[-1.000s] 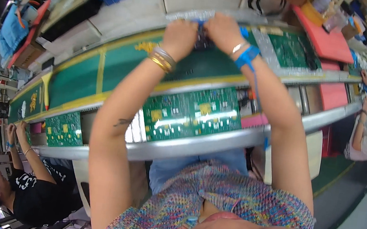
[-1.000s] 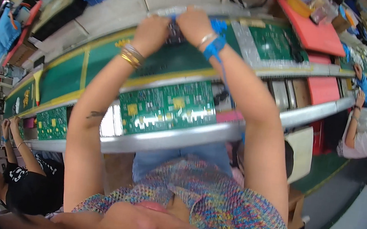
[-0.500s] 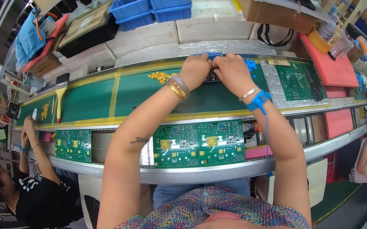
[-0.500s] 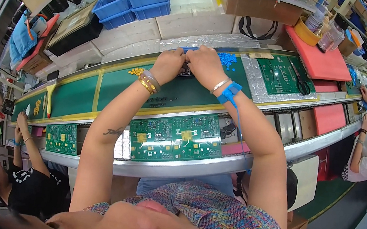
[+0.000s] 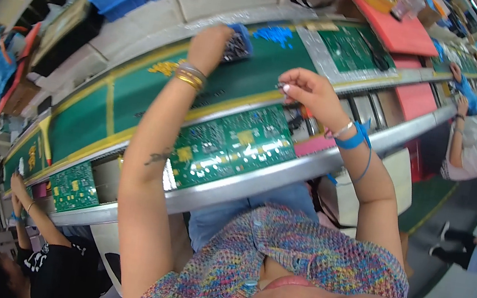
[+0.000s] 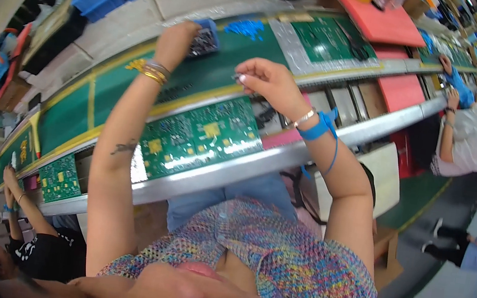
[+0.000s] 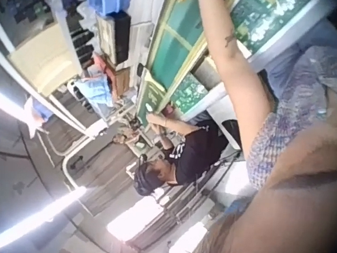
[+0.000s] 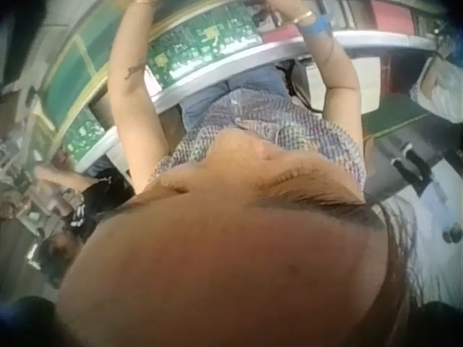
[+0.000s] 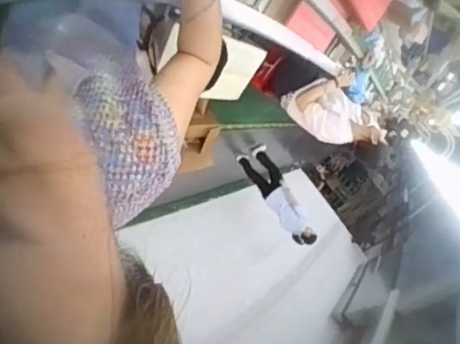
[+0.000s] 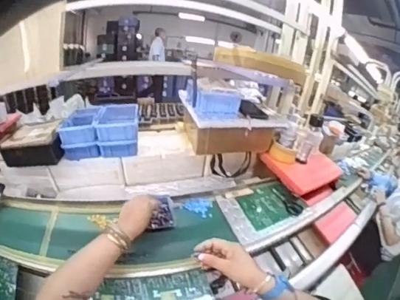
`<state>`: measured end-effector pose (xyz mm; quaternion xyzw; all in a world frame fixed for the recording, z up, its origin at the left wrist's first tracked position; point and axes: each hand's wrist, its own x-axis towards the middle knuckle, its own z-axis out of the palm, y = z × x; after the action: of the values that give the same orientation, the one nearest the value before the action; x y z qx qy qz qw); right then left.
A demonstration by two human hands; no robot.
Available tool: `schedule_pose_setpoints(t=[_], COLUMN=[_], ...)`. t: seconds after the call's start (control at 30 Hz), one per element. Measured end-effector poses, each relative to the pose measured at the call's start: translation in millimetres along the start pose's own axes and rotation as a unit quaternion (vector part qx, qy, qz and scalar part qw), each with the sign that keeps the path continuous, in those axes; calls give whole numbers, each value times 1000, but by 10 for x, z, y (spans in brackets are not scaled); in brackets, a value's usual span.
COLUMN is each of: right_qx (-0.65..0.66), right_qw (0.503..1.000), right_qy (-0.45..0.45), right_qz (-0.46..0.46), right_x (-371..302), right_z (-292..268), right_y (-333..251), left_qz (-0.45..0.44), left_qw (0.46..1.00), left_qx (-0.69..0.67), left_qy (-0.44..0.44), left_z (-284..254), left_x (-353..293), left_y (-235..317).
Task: The person assembles electronic components onto a printed circuit board by hand on an assembly line.
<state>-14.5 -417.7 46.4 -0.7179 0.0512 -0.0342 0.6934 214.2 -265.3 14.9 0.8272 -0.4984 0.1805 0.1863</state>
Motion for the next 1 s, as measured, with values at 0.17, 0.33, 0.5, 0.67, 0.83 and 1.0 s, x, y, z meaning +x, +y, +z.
schedule_pose_setpoints(t=[0.17,0.33,0.5,0.67,0.83,1.0], right_qx=[17,-9,-280,-402,-435,-455], right_qw=[999,999,960,910,892,883], right_qy=[-1,19,-7,-38,-49,-49], right_qz=[34,28,-25,-91,-114,-107], right_x=[-184,-500,-849,-815,-843,-860], right_z=[29,61,203,244,241,258], right_y=[-102,85,239,321,358,339], left_qz=[-239,-372,-439,-408,-401,-390], left_qw=[846,505,343,351,388,418], left_qx=[-477,-772,-814,-829,-812,-791], left_qy=[-3,-100,-167,-153,-171,-218], left_z=[-406,-797,-830,-679,-698,-718], left_x=[-88,-877,-1575,-1804,-1810,-1813], left_y=[238,646,888,925,950,970])
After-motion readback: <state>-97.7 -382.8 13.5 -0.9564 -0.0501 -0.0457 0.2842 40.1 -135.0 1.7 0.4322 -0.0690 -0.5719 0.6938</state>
